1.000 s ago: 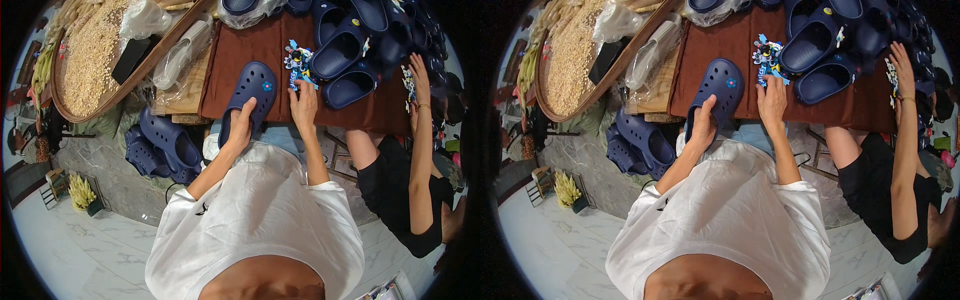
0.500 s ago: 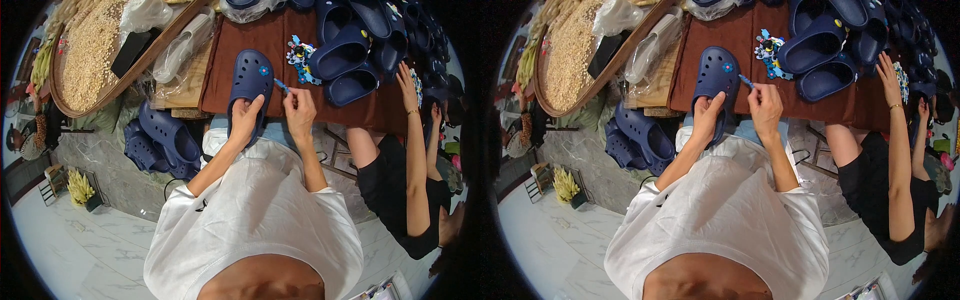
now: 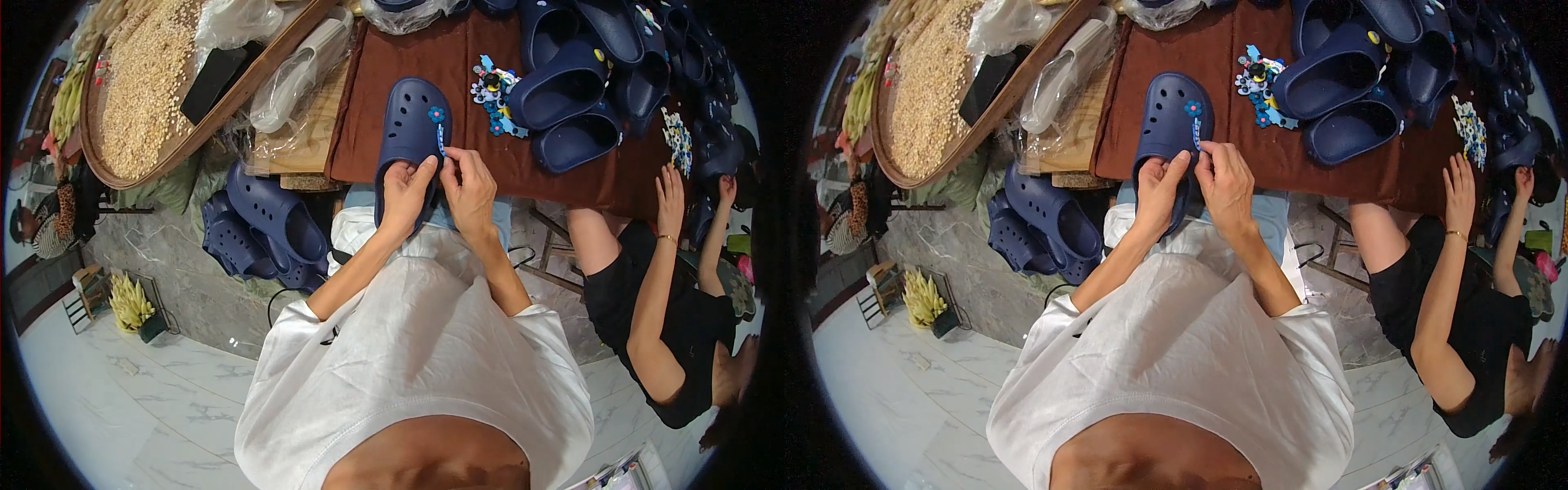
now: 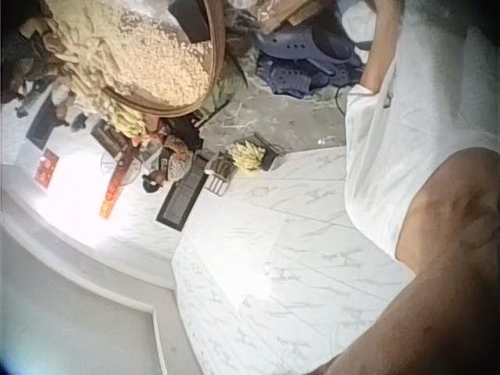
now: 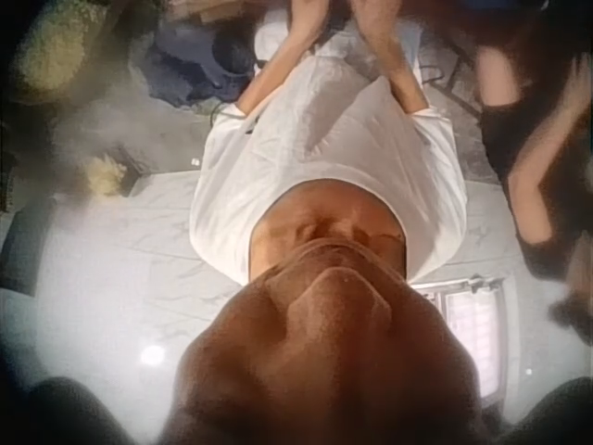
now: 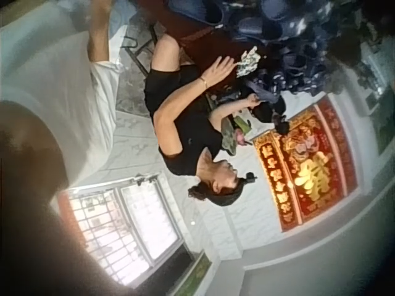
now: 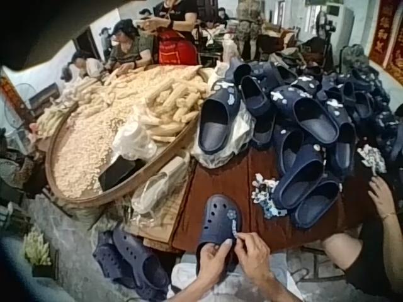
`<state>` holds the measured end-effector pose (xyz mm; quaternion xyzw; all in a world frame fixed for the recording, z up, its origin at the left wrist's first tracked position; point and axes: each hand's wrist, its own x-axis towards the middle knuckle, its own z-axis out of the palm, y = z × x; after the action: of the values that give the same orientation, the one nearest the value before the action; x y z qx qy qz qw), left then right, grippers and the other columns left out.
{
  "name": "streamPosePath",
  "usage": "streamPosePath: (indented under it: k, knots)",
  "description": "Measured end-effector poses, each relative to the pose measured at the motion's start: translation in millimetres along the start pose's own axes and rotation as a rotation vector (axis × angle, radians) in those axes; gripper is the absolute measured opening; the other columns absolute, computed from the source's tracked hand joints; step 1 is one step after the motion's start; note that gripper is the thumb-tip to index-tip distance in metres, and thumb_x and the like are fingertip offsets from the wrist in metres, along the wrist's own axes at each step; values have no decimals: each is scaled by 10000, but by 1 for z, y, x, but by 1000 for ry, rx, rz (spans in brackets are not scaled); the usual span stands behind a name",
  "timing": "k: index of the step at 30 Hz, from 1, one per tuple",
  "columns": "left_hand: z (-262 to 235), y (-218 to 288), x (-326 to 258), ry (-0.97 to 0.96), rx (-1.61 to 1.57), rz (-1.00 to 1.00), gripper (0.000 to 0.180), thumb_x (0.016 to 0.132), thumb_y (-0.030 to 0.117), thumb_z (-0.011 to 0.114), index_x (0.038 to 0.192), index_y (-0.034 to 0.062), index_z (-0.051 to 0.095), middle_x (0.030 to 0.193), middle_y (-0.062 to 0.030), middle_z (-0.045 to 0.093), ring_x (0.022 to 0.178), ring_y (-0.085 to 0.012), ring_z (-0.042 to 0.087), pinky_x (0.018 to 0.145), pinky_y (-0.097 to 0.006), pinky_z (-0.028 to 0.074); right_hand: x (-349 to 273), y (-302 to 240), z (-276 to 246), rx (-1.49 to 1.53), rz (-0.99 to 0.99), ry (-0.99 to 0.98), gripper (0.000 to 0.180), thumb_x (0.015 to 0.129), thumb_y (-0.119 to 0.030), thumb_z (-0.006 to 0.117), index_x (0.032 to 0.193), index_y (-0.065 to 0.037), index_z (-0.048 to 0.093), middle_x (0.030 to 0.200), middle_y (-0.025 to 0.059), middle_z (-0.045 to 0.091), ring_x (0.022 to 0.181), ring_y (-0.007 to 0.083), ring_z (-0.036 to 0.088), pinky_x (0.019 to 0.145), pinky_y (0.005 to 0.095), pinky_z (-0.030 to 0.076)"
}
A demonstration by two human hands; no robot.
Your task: Attaching decorative charms and accessories to blue clogs.
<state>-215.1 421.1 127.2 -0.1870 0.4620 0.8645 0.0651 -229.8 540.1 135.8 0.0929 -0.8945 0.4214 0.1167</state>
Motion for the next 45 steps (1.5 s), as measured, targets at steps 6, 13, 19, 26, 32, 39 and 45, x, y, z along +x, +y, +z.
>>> streamPosePath:
  k: [6,13,19,26,32,39,45]
  knots:
    - [-2,-5,1,8,16,11,264,976,136,632,1146,-61,585,1076,-56,654,931,-81,604,816,-226,480,3,-3,-4,-103,-103,-37,199,835,6,655,1028,-8,609,922,153,607,847,354,611,733,440,504]
    - [-1,-6,2,17,125,73,262,961,99,623,1174,-39,557,1099,-56,635,955,-100,590,840,-246,468,8,-10,-3,-190,-173,-94,178,871,-22,625,1046,-16,598,911,144,576,819,329,593,714,431,498]
    - [-2,-6,4,-36,30,51,321,956,81,614,1230,-65,530,1171,-92,633,1035,-126,606,902,-267,480,7,-6,-3,206,140,-94,183,911,-59,624,1088,-21,598,932,137,603,809,285,641,722,391,513]
    - [-4,-2,6,-98,-30,-1,337,963,89,604,1242,-85,529,1175,-111,647,1058,-137,614,939,-285,477,9,-2,-6,200,179,-74,169,926,-102,626,1077,-27,614,934,130,612,792,268,653,718,381,514]
    - [-9,6,-1,-2,100,19,402,957,101,624,1290,-94,513,1220,-112,623,1083,-141,597,965,-293,460,18,58,-24,-221,132,69,256,936,-204,634,1127,-37,601,1015,157,599,931,326,609,799,443,476]
    - [-8,13,7,20,-196,-83,452,983,264,592,1288,-62,517,1231,-111,615,1083,-188,602,974,-337,463,28,83,-18,-400,85,123,292,859,-182,727,1076,-37,597,992,160,601,921,346,589,770,448,468]
    - [0,11,30,52,-485,-118,460,958,268,595,1291,-39,509,1269,-137,596,1134,-249,584,1026,-394,442,36,90,-17,-341,125,180,207,868,-182,727,945,-38,601,847,118,624,799,303,621,699,423,481]
